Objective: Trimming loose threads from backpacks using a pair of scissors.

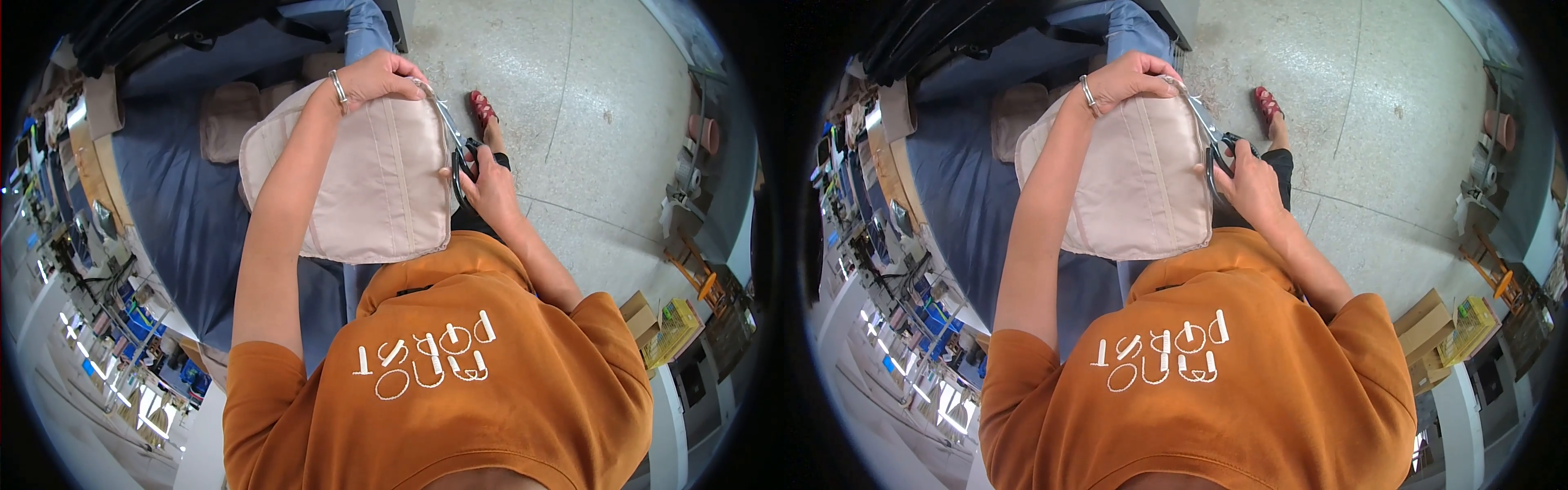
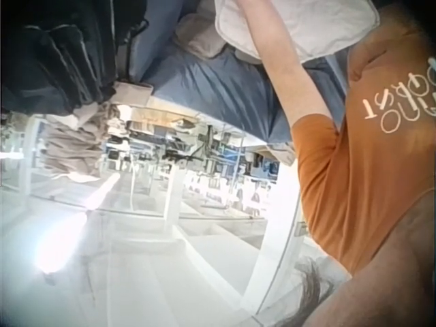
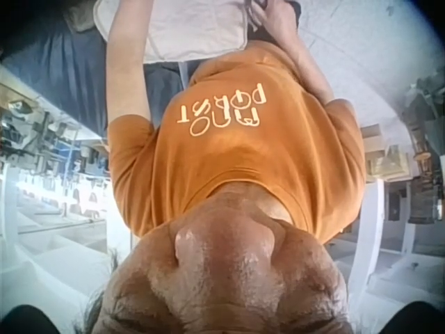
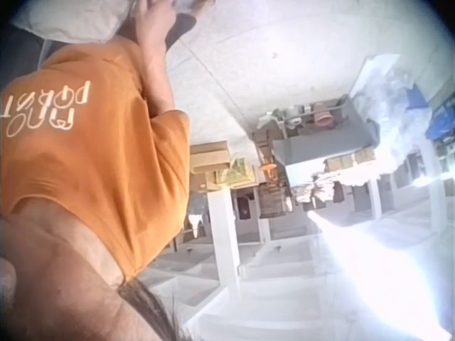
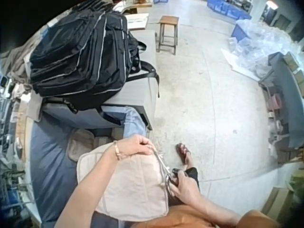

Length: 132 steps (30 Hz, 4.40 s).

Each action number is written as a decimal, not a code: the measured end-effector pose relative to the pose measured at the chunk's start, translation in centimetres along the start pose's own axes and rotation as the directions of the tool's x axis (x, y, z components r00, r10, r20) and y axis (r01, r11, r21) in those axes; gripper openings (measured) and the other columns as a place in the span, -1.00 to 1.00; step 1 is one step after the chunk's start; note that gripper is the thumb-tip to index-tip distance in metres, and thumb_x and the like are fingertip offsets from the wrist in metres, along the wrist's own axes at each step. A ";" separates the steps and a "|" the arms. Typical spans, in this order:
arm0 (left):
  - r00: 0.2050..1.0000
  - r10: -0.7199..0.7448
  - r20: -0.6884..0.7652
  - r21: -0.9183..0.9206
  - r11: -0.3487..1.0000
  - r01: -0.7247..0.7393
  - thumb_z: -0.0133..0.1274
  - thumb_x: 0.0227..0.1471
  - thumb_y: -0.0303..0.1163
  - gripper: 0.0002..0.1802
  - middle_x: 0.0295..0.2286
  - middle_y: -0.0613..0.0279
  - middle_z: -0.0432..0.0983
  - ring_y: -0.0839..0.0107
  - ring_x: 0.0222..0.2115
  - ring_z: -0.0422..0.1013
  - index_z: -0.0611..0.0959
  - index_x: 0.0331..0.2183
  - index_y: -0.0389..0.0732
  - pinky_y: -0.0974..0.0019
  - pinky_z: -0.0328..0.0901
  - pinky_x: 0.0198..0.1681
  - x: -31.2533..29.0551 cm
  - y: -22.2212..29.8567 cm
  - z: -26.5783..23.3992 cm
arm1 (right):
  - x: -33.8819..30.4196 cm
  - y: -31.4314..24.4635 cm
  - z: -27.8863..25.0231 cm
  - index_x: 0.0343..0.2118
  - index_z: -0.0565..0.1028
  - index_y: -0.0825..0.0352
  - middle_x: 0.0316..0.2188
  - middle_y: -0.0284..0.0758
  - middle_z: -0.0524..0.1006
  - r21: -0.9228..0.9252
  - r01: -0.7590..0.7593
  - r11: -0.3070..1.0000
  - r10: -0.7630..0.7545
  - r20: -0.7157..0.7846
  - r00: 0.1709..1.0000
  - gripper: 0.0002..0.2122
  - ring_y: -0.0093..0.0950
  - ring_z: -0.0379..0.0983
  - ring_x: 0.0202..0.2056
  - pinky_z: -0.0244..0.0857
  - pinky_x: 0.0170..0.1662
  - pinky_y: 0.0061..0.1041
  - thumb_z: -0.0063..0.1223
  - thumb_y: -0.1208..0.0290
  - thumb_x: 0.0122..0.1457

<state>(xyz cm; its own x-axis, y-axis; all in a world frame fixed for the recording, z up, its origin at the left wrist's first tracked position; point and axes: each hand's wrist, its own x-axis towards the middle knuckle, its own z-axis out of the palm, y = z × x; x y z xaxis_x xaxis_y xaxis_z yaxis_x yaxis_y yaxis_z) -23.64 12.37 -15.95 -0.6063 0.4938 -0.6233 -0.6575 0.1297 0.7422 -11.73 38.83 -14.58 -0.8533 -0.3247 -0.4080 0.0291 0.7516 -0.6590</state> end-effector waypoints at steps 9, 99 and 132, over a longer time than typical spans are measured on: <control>1.000 0.006 0.024 0.042 0.999 -0.007 0.22 -0.01 -0.45 -0.72 -0.36 0.34 0.61 0.66 -0.35 0.48 0.67 -0.21 -0.34 0.59 0.36 -0.18 -0.1 -0.1 -0.3 | 1.6 -0.1 -1.3 -0.27 0.34 0.43 -0.58 -0.04 0.52 -0.101 0.055 0.993 -0.052 0.031 0.998 -0.61 -0.03 0.51 -0.49 0.37 -0.40 -0.16 0.18 0.19 0.09; 0.896 0.174 -0.409 0.144 0.982 -0.125 0.37 -0.17 -0.41 -0.72 -0.54 0.47 0.50 0.77 -0.53 0.30 0.72 -0.34 -0.31 0.64 0.17 -0.47 -2.8 -1.7 0.8 | 12.8 -0.8 -9.4 -0.32 0.29 0.40 -0.65 -0.16 0.47 -0.317 0.554 0.770 -0.367 0.491 0.790 -0.46 -0.08 0.47 -0.56 0.32 -0.50 -0.24 0.14 -0.10 0.10; 0.719 0.452 -0.528 0.464 0.863 -0.201 0.24 -0.05 -0.35 -0.81 -0.50 0.35 0.51 0.53 -0.42 0.40 0.67 -0.45 -0.29 0.44 0.28 -0.26 -6.7 -3.3 0.5 | 18.6 -4.9 -11.5 -0.39 0.33 0.42 -0.61 -0.09 0.50 -0.151 0.714 0.684 -0.378 0.764 0.523 -0.44 -0.04 0.49 -0.50 0.38 -0.40 -0.23 0.13 -0.13 0.09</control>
<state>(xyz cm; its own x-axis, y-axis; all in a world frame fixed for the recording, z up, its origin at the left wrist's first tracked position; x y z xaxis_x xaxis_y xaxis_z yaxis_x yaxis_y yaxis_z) -17.18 9.05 -14.04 -0.9692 -0.0404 -0.2429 -0.2377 0.4114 0.8799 -33.76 35.71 -11.70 -0.0598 -0.8925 -0.4471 -0.6680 0.3686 -0.6464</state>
